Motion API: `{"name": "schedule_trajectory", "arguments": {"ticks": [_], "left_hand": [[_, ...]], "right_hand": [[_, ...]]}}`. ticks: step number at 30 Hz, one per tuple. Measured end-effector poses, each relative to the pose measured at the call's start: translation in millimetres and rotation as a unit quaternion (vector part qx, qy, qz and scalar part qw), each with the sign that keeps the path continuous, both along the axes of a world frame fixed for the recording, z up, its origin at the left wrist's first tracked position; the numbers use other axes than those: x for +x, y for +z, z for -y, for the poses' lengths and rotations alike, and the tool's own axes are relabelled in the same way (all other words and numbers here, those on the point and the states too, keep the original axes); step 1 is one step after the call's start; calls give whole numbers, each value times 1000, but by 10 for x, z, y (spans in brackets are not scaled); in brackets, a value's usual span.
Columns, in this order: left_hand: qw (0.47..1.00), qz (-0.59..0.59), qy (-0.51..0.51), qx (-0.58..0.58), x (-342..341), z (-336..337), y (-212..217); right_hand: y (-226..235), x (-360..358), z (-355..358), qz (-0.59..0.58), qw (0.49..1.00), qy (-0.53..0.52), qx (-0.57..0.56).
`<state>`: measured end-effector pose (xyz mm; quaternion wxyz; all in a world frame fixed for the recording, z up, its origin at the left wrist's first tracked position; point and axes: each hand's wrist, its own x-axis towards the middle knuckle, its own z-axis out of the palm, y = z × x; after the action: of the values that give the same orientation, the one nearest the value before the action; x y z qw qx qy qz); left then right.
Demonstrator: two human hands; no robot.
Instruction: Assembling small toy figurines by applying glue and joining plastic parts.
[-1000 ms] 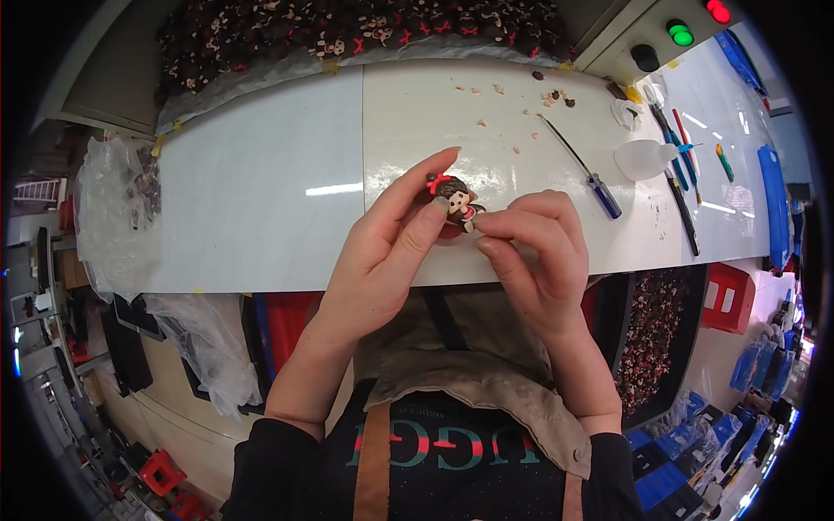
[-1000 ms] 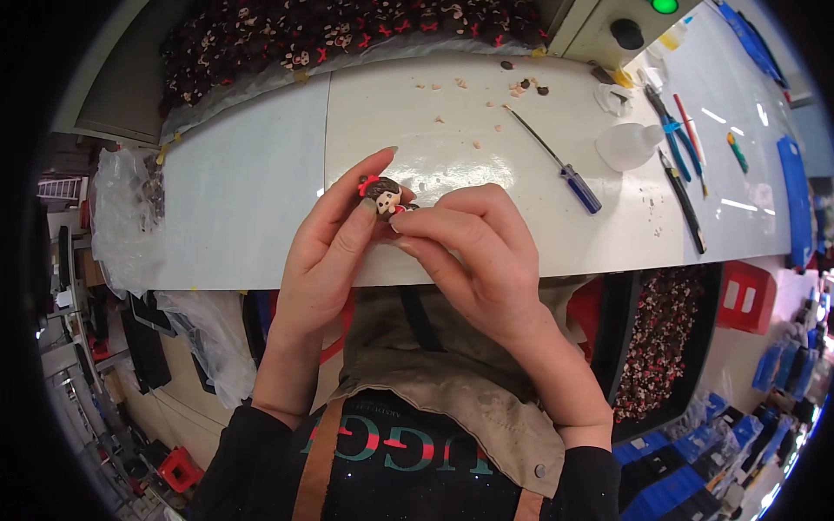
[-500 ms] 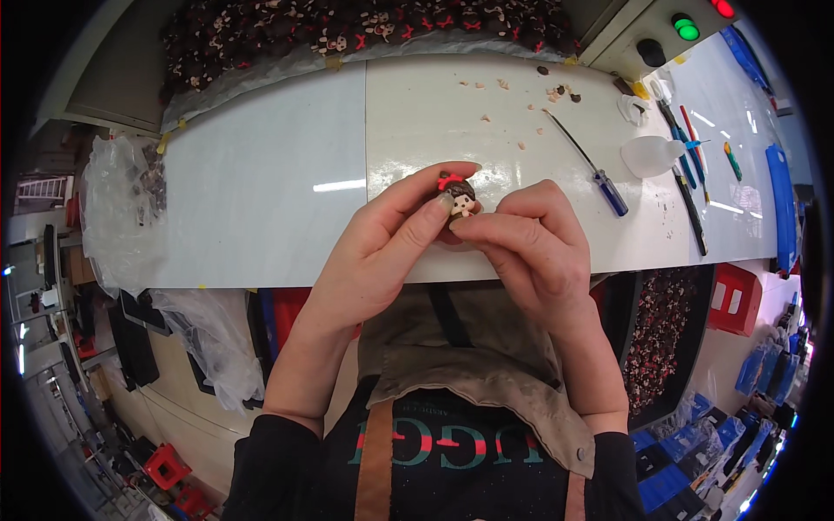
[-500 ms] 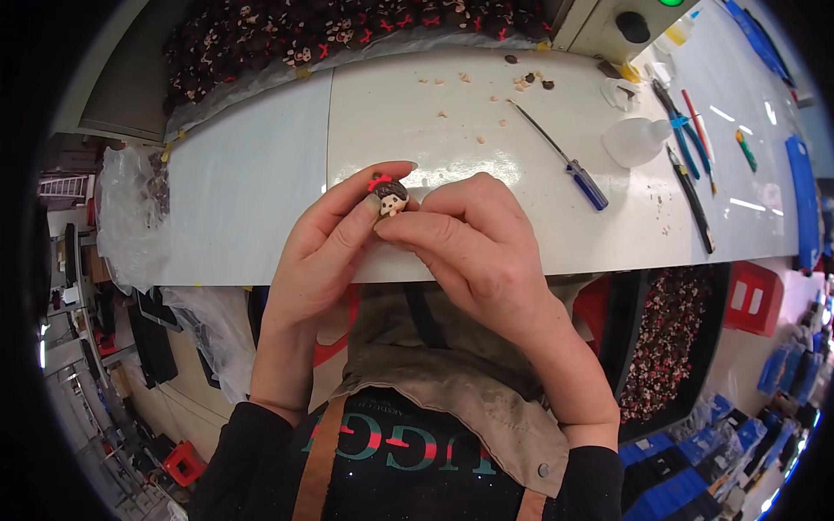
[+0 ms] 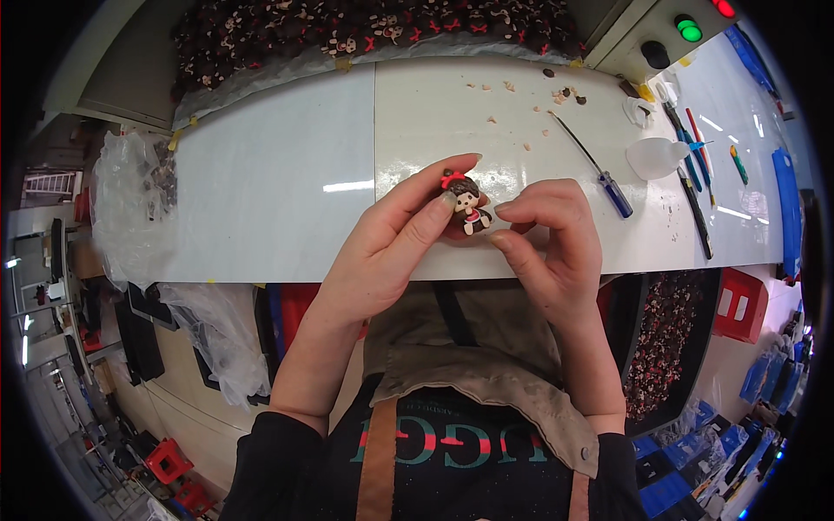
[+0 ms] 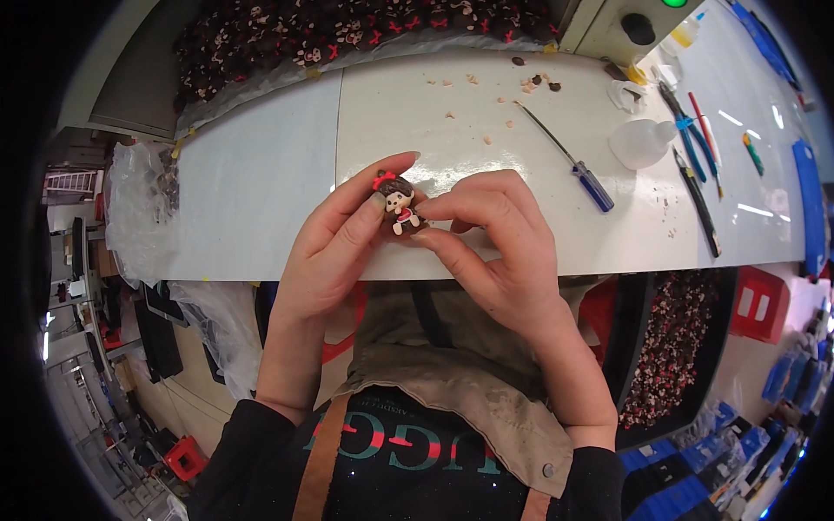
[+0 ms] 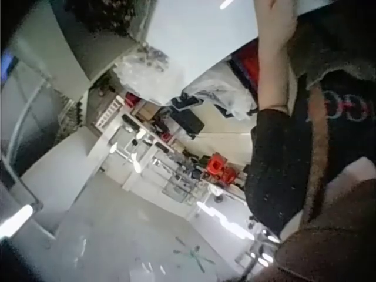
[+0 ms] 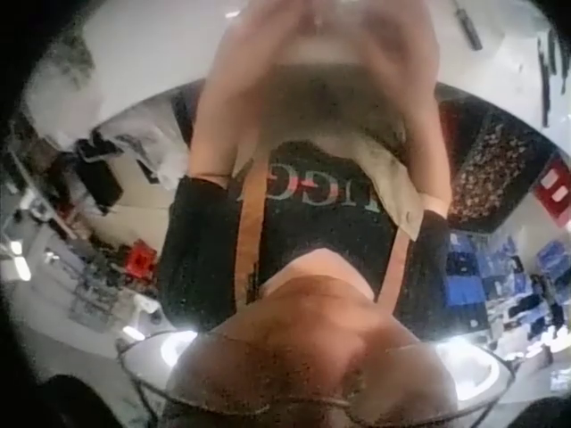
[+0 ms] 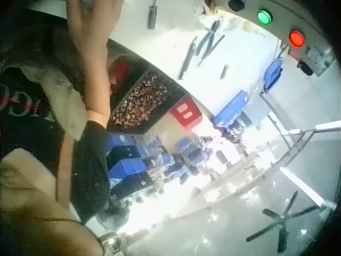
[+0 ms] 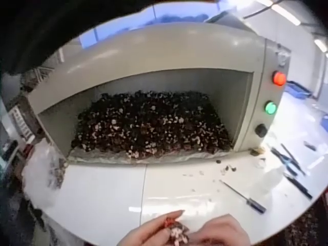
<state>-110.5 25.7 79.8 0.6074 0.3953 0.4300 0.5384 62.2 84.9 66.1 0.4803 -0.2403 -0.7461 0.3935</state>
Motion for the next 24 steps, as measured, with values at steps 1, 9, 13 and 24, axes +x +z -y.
{"name": "schedule_trajectory", "arguments": {"ticks": [1,9,13,24], "left_hand": [[1000,-8,2,-2,3,-6,3],[1000,-25,10,-5,59,-3,8],[998,-65,16,-7,85,12,19],[996,-83,-32,-32,41,-2,109]], "right_hand": [[-1,1,-4,4,1000,-5,10],[3,-12,36,46,995,-30,83],[-30,-14,45,80,992,-28,97],[12,29,49,104,991,0,83]]}}
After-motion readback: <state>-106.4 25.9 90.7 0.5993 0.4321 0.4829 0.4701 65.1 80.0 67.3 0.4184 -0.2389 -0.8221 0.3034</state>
